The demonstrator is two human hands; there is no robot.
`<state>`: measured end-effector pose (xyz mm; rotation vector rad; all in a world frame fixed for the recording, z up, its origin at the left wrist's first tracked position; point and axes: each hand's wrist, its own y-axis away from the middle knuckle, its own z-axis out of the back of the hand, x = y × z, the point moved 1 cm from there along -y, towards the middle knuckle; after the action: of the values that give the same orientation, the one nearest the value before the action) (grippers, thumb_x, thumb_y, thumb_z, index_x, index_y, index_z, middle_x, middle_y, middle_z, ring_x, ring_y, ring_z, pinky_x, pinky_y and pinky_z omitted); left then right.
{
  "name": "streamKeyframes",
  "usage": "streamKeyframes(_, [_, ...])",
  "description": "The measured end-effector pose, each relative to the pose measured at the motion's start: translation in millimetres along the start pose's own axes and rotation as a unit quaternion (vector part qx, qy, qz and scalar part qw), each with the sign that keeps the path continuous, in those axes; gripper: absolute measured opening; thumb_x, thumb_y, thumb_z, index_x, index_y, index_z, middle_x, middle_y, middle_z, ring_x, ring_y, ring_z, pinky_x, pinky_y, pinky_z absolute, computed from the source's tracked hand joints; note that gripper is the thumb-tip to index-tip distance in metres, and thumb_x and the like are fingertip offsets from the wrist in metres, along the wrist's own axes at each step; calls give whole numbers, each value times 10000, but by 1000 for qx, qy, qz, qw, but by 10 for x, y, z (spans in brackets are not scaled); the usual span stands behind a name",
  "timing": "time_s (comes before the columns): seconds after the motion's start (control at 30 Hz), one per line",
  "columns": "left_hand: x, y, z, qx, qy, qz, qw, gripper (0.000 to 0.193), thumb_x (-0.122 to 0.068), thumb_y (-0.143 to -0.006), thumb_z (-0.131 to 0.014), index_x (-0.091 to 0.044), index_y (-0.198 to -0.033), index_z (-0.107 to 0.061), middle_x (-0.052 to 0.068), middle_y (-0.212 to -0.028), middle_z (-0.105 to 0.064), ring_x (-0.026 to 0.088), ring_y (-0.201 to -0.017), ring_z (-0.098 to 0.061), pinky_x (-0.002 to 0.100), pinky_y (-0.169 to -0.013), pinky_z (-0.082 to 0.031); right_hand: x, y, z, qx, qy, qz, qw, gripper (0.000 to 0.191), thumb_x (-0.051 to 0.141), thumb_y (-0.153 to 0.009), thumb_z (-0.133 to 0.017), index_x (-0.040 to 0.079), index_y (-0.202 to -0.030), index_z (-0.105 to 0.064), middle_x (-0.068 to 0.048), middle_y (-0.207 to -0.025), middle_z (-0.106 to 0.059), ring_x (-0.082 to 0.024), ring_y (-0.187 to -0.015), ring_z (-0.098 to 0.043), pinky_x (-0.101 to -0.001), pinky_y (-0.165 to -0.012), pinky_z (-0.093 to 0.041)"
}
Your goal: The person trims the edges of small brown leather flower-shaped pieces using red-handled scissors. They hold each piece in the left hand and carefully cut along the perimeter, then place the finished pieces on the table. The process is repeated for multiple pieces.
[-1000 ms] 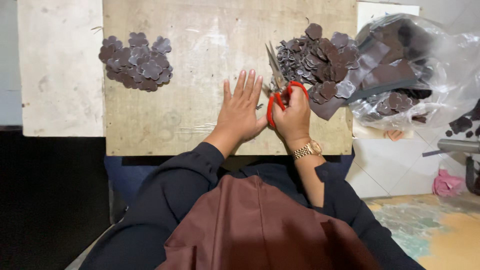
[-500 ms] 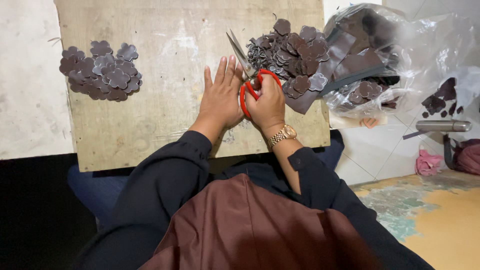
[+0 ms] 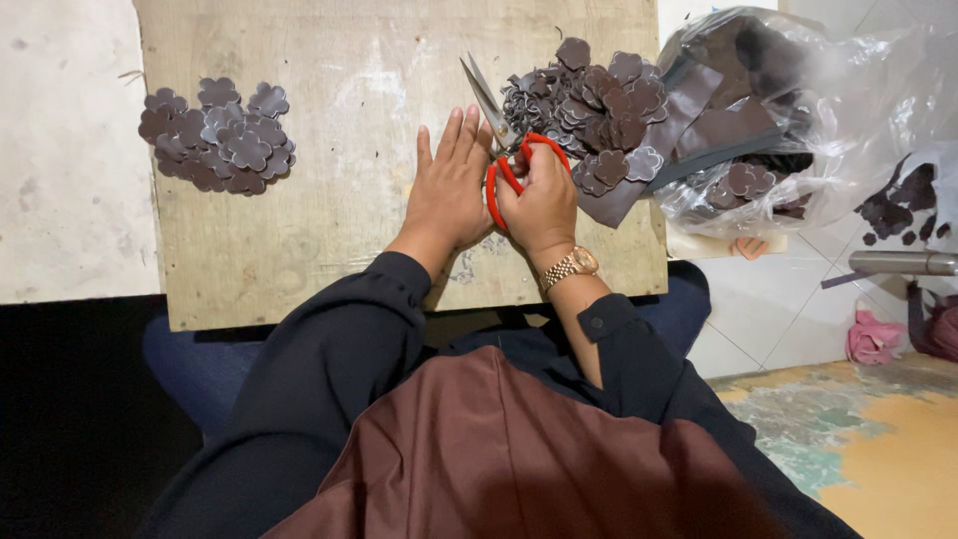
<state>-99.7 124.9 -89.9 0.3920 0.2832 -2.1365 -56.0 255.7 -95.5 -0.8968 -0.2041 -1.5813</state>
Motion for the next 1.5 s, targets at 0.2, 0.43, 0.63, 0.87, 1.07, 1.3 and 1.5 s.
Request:
streamKeyframes(0.2, [-37,-9,42,11,-5,5,1000,792,-411,-900,-540,-2,-1546,-336,205,-1650,-229,328,-1545,-135,619,-1207,-64,6,8,5,-14,-15,4,1000,290,192,-880,-783,50,-1002,-563,-116,-901,-664,-332,-836,-654,-432,-740,-527])
streamKeyframes(0.43, [-54,-40,66,9,-6,11,1000,771,-404,-924,-523,3,-1551,-332,204,-1660,-224,326,-1557,-139,612,-1212,-47,26,-32,45,7,1,-9,1000,299,195,-867,-806,56,-995,-574,-118,-874,-660,-329,-793,-638,-435,-714,-513])
streamKeyframes(0.63, [-28,-37,21,-6,15,9,1000,775,-447,-957,-507,26,-1546,-335,215,-1667,-226,336,-1561,-147,609,-1221,-31,2,-8,44,1,-15,-5,1000,325,189,-853,-813,50,-1034,-582,-119,-881,-663,-303,-746,-638,-419,-692,-520])
streamKeyframes(0.87, [-28,-31,43,-10,33,4,999,891,-569,-899,-565,5,-1538,-329,219,-1653,-254,343,-1556,-156,597,-1228,-44,-33,133,92,-8,-93,-13,996,319,94,-842,-784,37,-1072,-571,-100,-904,-660,-215,-715,-660,-341,-660,-538])
streamKeyframes(1.07, [-48,18,84,-27,87,-7,996,1041,-617,-795,-692,7,-1539,-317,226,-1611,-281,360,-1517,-176,594,-1199,-56,-102,255,344,-89,-118,-80,986,249,6,-913,-735,33,-1091,-562,-88,-1002,-650,-151,-767,-637,-299,-681,-533])
streamKeyframes(1.3, [-86,28,103,-50,85,0,995,941,-559,-868,-691,-15,-1556,-350,211,-1631,-331,350,-1544,-218,591,-1236,-91,-366,73,743,-153,-102,-93,978,296,-24,-943,-752,-14,-1130,-522,-93,-1044,-620,-141,-924,-655,-294,-827,-582])
streamKeyframes(1.5, [-98,32,155,-51,85,9,995,916,-531,-856,-702,-20,-1541,-374,210,-1609,-353,352,-1526,-241,588,-1227,-103,-300,126,677,-149,-37,-179,972,323,65,-933,-852,4,-1079,-571,-80,-975,-634,-133,-715,-550,-279,-676,-512])
